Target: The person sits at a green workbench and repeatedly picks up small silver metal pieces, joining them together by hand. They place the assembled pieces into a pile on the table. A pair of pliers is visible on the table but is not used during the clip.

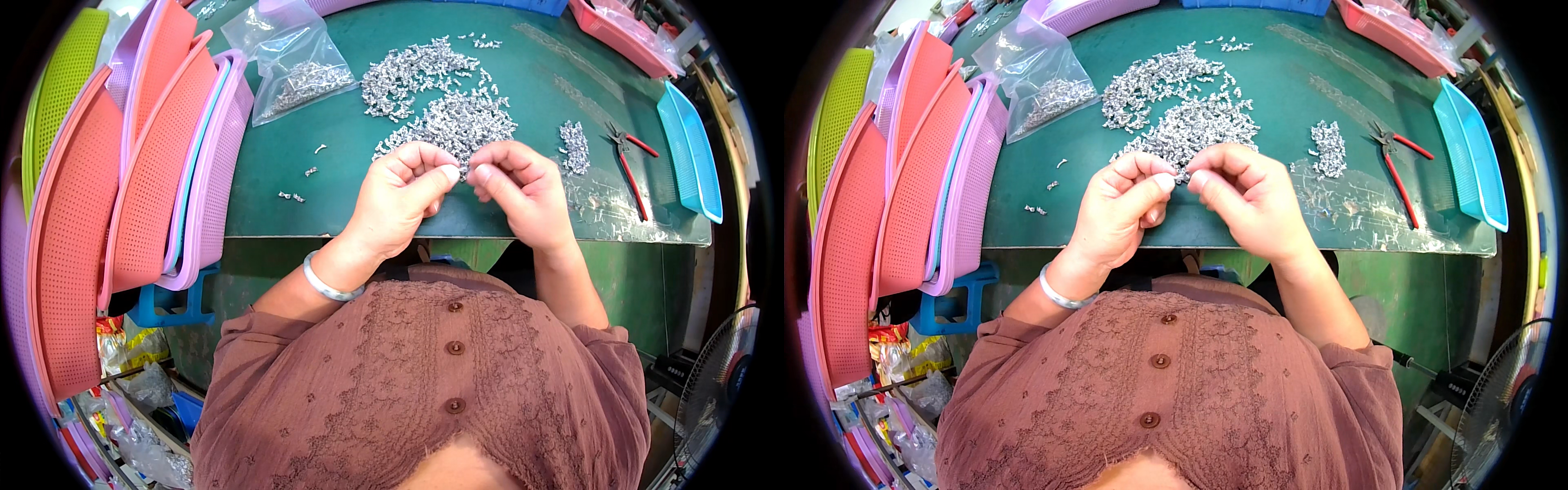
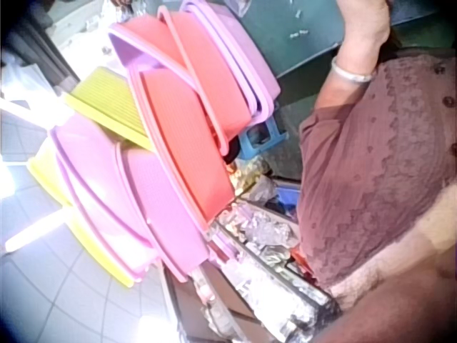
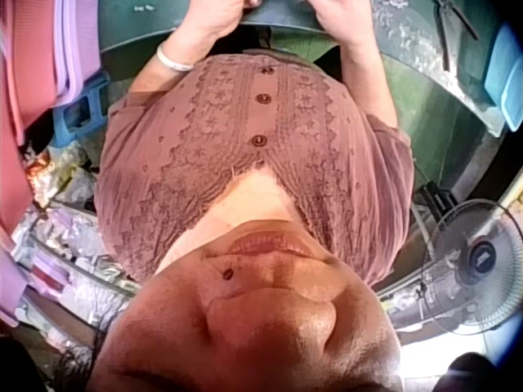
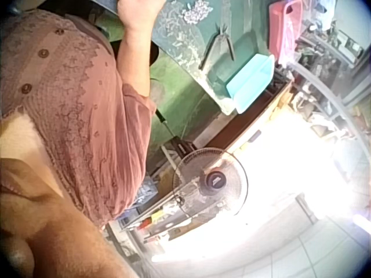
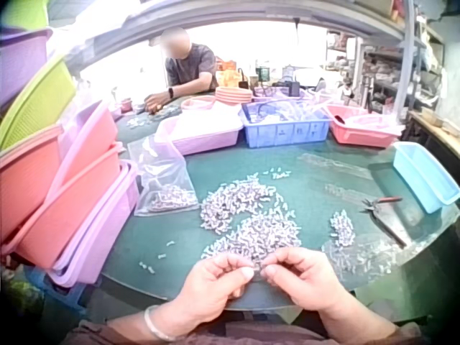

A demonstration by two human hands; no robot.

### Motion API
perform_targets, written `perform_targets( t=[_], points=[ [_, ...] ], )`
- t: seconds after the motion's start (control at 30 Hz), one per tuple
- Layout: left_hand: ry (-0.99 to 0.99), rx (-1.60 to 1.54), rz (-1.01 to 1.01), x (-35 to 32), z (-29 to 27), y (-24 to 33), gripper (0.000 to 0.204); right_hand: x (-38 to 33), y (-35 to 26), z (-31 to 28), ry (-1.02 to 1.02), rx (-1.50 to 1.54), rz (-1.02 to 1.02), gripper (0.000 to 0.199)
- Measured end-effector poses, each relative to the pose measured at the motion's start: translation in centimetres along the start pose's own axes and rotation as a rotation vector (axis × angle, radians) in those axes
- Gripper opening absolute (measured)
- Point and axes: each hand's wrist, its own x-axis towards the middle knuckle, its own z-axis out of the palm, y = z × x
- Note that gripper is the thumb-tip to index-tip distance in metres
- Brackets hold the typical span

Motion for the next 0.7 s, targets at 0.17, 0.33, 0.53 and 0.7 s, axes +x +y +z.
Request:
perform_targets(
  t=[0.17,0.33,0.53,0.7],
  points=[
    [0.003,-0.211,-0.062,0.2,-0.6,0.4,0.005,1.0,0.2,-1.1,0.188,-0.646,-0.417,0.010],
    [-0.037,-0.319,-0.085,0.3,-1.4,0.4,0.008,0.7,-0.4,-1.0,0.047,-1.036,-0.471,0.014],
    [-0.087,-0.347,-0.080,0.4,-1.7,0.2,0.012,0.2,-0.6,-1.3,-0.041,-1.061,-0.489,0.015],
    [-0.108,-0.306,-0.065,0.3,-1.6,0.0,0.011,-0.1,-0.9,-1.5,-0.023,-1.063,-0.469,0.016]
  ],
)
